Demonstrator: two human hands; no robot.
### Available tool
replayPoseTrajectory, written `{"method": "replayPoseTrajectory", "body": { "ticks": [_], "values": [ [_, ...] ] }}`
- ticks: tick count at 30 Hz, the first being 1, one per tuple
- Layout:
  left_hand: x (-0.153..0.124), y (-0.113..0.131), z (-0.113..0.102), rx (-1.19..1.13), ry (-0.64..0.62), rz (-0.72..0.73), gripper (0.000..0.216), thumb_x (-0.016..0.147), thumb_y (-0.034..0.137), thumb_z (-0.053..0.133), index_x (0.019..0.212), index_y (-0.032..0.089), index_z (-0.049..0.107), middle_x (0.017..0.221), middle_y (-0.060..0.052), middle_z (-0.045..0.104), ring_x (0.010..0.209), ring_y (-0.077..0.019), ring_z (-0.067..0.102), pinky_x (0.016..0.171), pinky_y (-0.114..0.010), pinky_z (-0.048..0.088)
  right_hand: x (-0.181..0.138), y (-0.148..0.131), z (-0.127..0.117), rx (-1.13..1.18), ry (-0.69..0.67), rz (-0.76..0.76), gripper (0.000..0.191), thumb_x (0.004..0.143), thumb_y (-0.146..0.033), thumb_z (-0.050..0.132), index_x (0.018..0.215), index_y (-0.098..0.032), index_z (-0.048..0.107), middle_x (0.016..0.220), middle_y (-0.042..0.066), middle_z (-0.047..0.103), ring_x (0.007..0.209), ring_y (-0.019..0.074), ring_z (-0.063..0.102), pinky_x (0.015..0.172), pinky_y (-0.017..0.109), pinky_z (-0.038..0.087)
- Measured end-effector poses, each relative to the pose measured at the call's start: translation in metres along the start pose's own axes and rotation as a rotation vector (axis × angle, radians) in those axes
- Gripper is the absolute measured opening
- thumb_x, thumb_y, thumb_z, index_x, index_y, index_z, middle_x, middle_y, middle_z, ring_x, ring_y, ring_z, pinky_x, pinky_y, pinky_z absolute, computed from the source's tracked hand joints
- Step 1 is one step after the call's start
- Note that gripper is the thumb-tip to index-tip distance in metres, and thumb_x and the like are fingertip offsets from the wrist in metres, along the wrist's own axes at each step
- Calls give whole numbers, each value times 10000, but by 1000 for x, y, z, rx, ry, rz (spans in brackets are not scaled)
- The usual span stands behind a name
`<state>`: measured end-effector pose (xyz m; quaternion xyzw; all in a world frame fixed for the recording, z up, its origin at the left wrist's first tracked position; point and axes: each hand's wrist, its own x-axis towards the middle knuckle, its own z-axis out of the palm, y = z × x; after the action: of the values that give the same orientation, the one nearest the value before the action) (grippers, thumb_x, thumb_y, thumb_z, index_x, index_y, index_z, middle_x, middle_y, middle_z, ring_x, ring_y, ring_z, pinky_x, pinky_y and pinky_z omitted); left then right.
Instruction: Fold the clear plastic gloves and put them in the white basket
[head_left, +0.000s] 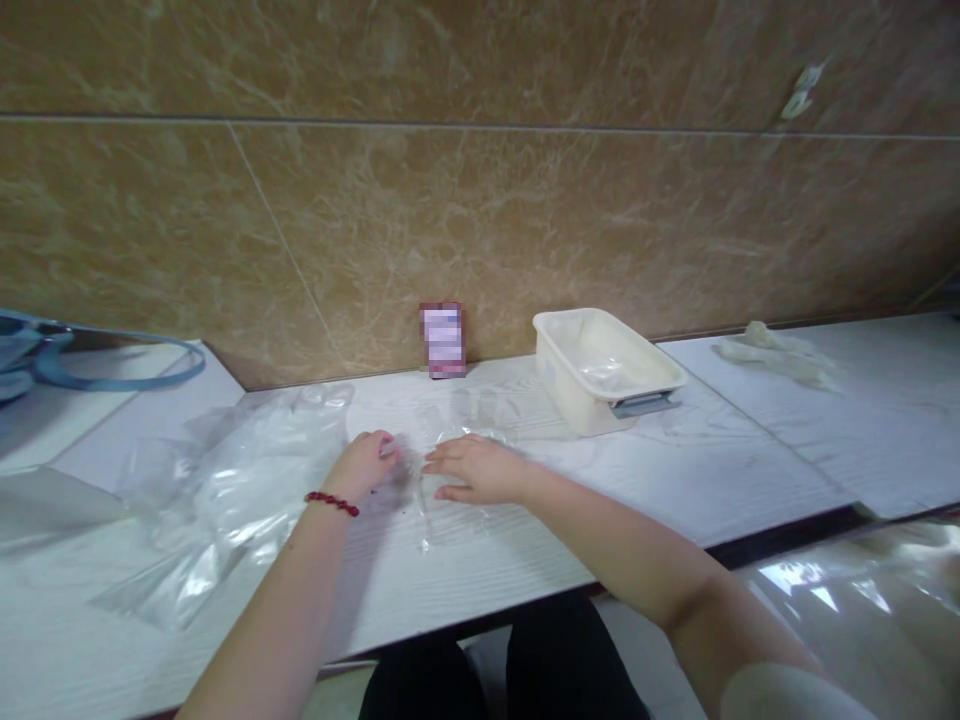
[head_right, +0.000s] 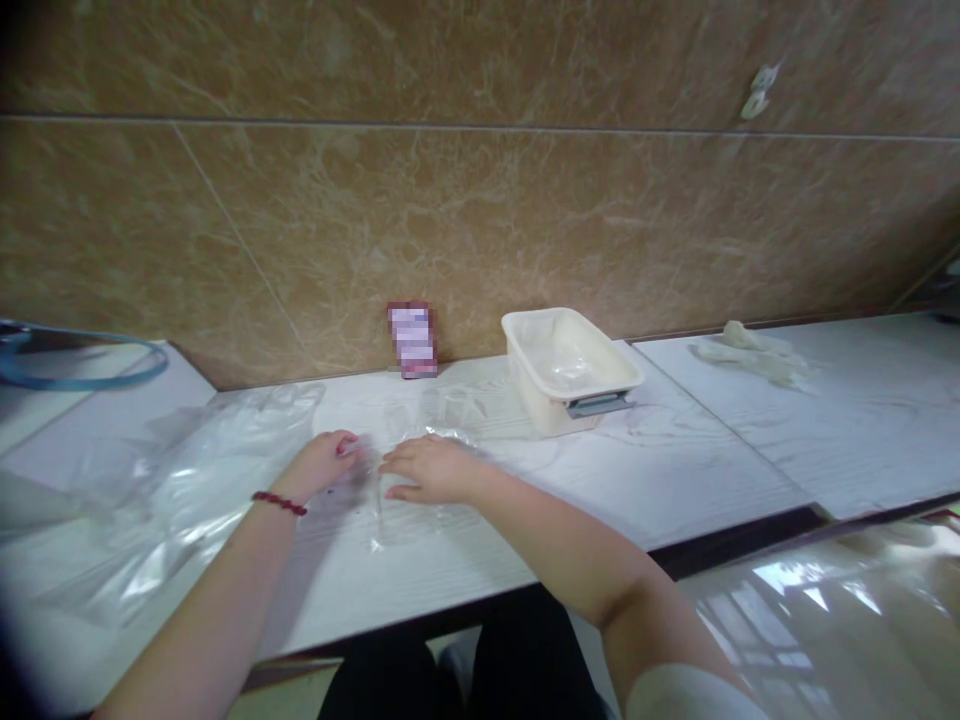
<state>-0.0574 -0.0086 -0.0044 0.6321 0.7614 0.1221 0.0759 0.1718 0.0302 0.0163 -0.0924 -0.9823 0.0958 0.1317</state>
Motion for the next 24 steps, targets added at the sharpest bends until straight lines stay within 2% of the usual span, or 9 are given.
{"method": "replayPoseTrajectory", "body": {
  "ticks": [5, 10, 15, 17, 20, 24],
  "values": [
    [1, 0, 1, -18, 13, 18, 300, 736, 374, 428, 865, 148, 577, 815, -100, 607, 709, -198, 572, 666, -301, 427, 2, -4, 5, -13, -44, 2, 481, 824, -483, 372, 1202, -197, 455, 1234, 62, 484, 1144, 173, 397, 936, 347, 285],
    [0, 6, -3, 26, 58, 49, 188, 744, 274, 403, 723, 168, 557, 734, -78, 583, 689, -183, 556, 669, -287, 422, 2, -6, 9, -19, -60, 30, 481, 809, -510, 379, 1188, -228, 469, 1239, 55, 475, 1128, 191, 388, 921, 368, 279],
    [-5, 18, -9, -59, 102, -4, 188, 779, 265, 339, 803, 157, 490, 716, -72, 583, 662, -182, 561, 613, -290, 423, 0, -5, 10, 0, -70, 20, 465, 811, -511, 375, 1199, -267, 454, 1261, 44, 450, 1127, 205, 369, 912, 383, 275],
    [-7, 22, -11, -179, 93, -34, 190, 771, 297, 373, 859, 158, 468, 740, -60, 587, 652, -169, 568, 592, -278, 428, 0, -4, 10, 11, -70, 17, 457, 812, -505, 380, 1197, -272, 456, 1261, 37, 449, 1125, 205, 369, 913, 385, 274],
    [-10, 25, -11, -360, 96, -106, 328, 720, 360, 469, 980, 165, 421, 796, -43, 589, 605, -140, 572, 532, -245, 427, 1, -3, 10, 32, -65, 7, 440, 817, -489, 384, 1193, -275, 461, 1262, 31, 449, 1127, 199, 370, 915, 385, 272],
    [-12, 22, -9, -379, 34, -219, 419, 636, 384, 557, 970, 172, 420, 719, -18, 591, 508, -126, 540, 428, -217, 379, 1, 1, 13, 68, -52, 4, 407, 829, -455, 383, 1169, -257, 490, 1240, 42, 474, 1118, 189, 394, 909, 373, 285]
  ]
}}
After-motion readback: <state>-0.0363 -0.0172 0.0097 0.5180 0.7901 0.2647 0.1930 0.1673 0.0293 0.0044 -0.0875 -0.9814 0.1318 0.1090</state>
